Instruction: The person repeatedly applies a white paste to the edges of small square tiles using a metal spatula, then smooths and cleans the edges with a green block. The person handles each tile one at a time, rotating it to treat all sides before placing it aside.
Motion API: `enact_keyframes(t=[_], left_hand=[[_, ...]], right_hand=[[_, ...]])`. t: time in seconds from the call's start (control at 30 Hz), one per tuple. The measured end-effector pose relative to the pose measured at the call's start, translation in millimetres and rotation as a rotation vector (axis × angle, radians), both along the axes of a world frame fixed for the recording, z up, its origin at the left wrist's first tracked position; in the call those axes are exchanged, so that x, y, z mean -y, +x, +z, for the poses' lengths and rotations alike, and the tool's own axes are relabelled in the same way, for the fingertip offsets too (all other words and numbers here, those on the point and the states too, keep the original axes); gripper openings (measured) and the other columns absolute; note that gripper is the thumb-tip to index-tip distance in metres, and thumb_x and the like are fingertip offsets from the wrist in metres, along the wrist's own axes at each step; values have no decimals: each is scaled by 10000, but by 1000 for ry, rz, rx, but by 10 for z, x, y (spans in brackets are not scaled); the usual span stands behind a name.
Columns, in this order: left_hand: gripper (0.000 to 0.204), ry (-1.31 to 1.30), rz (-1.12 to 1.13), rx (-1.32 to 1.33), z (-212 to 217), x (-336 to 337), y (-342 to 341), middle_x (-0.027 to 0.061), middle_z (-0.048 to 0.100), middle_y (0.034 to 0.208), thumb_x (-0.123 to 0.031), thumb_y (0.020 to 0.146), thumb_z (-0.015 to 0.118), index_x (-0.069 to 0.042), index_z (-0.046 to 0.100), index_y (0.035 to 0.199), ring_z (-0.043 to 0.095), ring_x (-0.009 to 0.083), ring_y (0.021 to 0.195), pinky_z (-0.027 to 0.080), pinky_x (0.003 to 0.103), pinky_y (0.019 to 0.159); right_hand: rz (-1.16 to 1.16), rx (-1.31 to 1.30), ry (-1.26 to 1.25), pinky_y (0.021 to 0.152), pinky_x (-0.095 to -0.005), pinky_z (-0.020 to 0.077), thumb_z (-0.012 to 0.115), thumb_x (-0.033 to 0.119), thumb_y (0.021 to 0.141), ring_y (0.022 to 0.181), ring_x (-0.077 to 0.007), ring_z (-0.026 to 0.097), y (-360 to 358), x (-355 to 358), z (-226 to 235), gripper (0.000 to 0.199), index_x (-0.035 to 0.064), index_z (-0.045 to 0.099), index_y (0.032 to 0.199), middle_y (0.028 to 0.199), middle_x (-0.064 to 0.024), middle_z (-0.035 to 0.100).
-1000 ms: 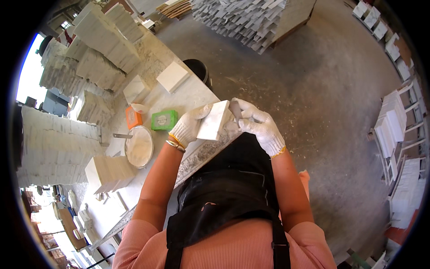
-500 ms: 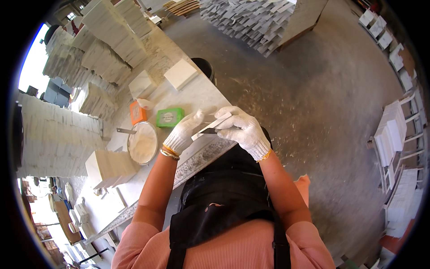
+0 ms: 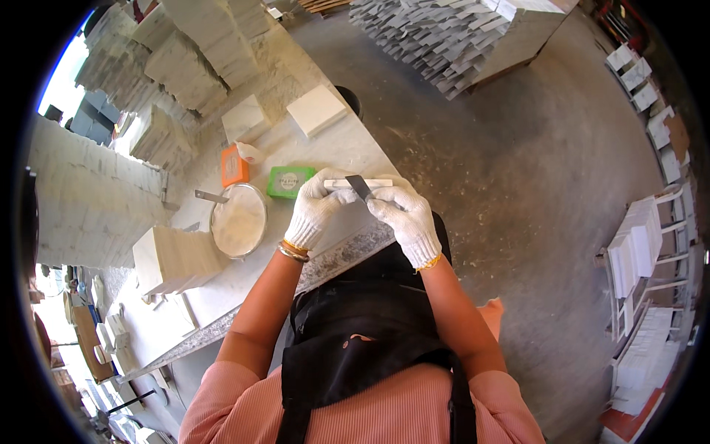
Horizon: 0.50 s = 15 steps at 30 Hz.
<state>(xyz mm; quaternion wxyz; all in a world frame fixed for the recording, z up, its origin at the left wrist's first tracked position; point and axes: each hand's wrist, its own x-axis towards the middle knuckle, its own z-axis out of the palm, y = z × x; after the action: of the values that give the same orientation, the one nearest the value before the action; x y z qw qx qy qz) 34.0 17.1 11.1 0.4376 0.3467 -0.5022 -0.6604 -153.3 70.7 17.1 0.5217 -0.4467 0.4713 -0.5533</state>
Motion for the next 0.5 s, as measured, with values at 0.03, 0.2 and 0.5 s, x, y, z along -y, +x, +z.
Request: enact_keyframes(t=[0.03, 0.2, 0.5], left_hand=[[237, 2, -19, -15, -7, 31, 17, 9, 715, 995, -33, 869, 736, -15, 668, 1095, 633, 74, 901, 526, 256, 836], [275, -3, -74, -1, -187, 231, 110, 1, 709, 998, -61, 864, 770, -30, 666, 1117, 618, 75, 902, 516, 256, 856], [275, -38, -65, -4, -291, 242, 115, -16, 688, 962, -63, 862, 781, -20, 664, 1107, 592, 72, 913, 492, 244, 857]], right_hand=[[43, -74, 17, 789, -263, 497, 761, 34, 851, 924, -126, 608, -88, -11, 24, 95, -32, 719, 905, 1129, -73, 693], [20, -148, -21, 696, -244, 495, 694, 98, 922, 871, -97, 627, -606, 110, 385, 107, -1, 714, 957, 1116, -65, 706], [422, -742, -351, 750, -303, 538, 675, 106, 926, 794, -171, 668, -536, 757, 668, 203, 66, 746, 1112, 936, -77, 723]])
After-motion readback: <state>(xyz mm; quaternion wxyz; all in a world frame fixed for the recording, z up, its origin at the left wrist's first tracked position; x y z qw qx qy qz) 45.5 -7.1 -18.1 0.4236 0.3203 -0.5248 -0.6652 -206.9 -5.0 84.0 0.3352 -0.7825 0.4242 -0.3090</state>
